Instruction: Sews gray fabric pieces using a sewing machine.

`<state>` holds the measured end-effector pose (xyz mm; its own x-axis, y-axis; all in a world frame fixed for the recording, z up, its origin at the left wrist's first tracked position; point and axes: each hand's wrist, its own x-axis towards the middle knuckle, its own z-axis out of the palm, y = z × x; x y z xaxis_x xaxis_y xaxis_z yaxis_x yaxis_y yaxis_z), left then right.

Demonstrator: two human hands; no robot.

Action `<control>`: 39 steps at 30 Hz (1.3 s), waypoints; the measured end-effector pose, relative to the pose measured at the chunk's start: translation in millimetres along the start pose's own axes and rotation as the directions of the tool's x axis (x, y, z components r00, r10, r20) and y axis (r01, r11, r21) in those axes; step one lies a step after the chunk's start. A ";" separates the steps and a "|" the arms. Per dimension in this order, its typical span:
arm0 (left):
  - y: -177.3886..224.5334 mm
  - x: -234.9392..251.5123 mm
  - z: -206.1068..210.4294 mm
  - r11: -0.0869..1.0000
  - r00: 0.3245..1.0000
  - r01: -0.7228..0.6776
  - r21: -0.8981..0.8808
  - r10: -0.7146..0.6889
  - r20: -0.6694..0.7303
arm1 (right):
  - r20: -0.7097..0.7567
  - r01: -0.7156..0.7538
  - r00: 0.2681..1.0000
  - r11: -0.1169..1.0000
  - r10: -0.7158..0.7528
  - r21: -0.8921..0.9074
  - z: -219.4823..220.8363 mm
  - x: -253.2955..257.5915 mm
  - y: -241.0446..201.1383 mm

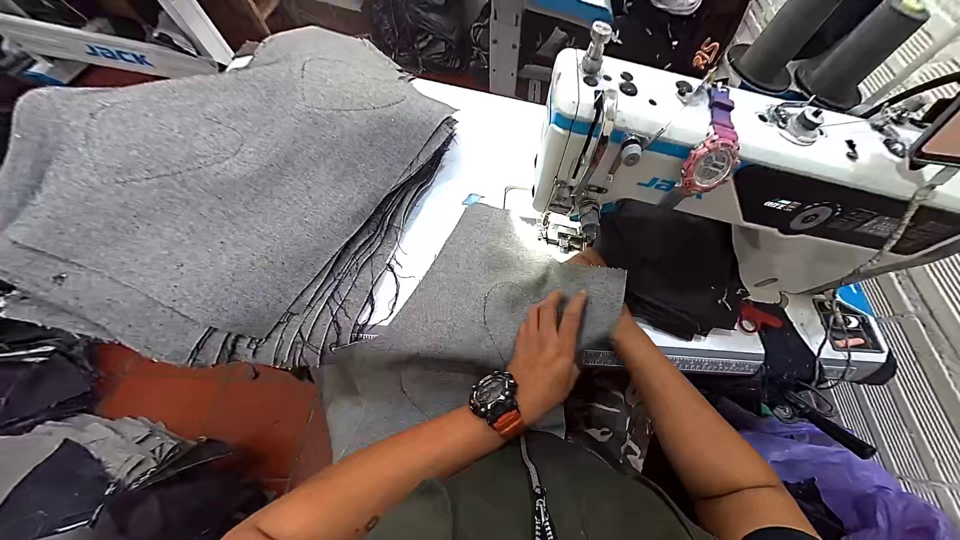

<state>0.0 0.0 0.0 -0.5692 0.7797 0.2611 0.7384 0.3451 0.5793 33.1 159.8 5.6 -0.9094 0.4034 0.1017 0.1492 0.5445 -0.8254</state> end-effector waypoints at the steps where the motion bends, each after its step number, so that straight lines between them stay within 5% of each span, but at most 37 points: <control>1: -5.1 -2.1 -2.8 0.999 1.000 -0.012 0.034 0.012 0.004 | -0.006 0.175 0.984 0.973 -0.178 -0.153 -4.2 3.1 7.3; 6: -56.6 28.5 -86.9 0.976 0.956 0.084 0.202 -0.136 0.261 | 0.159 0.404 0.914 0.794 -0.374 -0.454 2.1 -12.3 9.7; 11: -72.3 93.9 -135.5 0.796 0.905 0.195 0.573 -0.371 0.207 | 0.052 0.426 0.893 0.802 -0.447 -0.419 71.4 -37.7 -19.5; 14: -66.3 99.3 -116.2 0.802 0.969 0.089 0.590 -0.208 0.137 | -0.091 0.216 0.965 0.940 -0.248 -0.264 75.5 -31.6 -29.6; 18: -94.5 70.6 -94.3 0.922 0.980 0.049 0.385 -0.119 0.160 | -0.180 0.015 0.983 0.999 -0.025 -0.052 47.1 -9.7 -24.4; 23: -109.1 57.3 -107.8 0.985 0.980 0.074 0.154 -0.100 0.171 | -0.137 0.269 0.946 0.946 -0.295 -0.181 54.8 0.2 -4.8; 26: -104.4 77.9 -121.9 0.961 0.982 0.186 0.205 -0.186 -0.021 | -0.105 0.401 0.888 0.866 -0.447 -0.299 73.1 -7.0 -5.3; 29: -91.3 97.9 -128.8 0.877 0.962 -0.052 0.478 0.173 -0.213 | -0.112 0.324 0.926 0.909 -0.362 -0.262 82.4 -18.6 -17.8; 31: -75.1 99.9 -118.9 0.763 0.883 -0.335 0.552 0.459 -0.098 | -0.057 0.173 0.980 0.962 -0.189 -0.211 75.9 -20.9 -31.2; 33: -69.2 92.5 -96.6 0.692 0.814 -0.544 0.475 0.573 0.098 | 0.024 0.079 0.997 0.970 -0.076 -0.232 67.6 -16.4 -40.6; 36: -84.4 82.2 -70.3 0.852 0.867 -0.464 0.242 0.381 0.320 | 0.115 0.065 0.993 0.957 -0.033 -0.284 64.5 -11.5 -47.0; 39: -93.5 64.8 -69.6 0.902 0.890 -0.403 0.153 0.349 0.292 | 0.048 0.189 0.982 0.942 -0.183 -0.278 75.4 -29.8 -38.3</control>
<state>-131.1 -18.1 16.5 -0.1437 0.9674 0.2087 0.9510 0.0766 0.2996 25.2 71.5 -7.6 -0.9388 0.2611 0.2248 0.0760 0.7934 -0.6040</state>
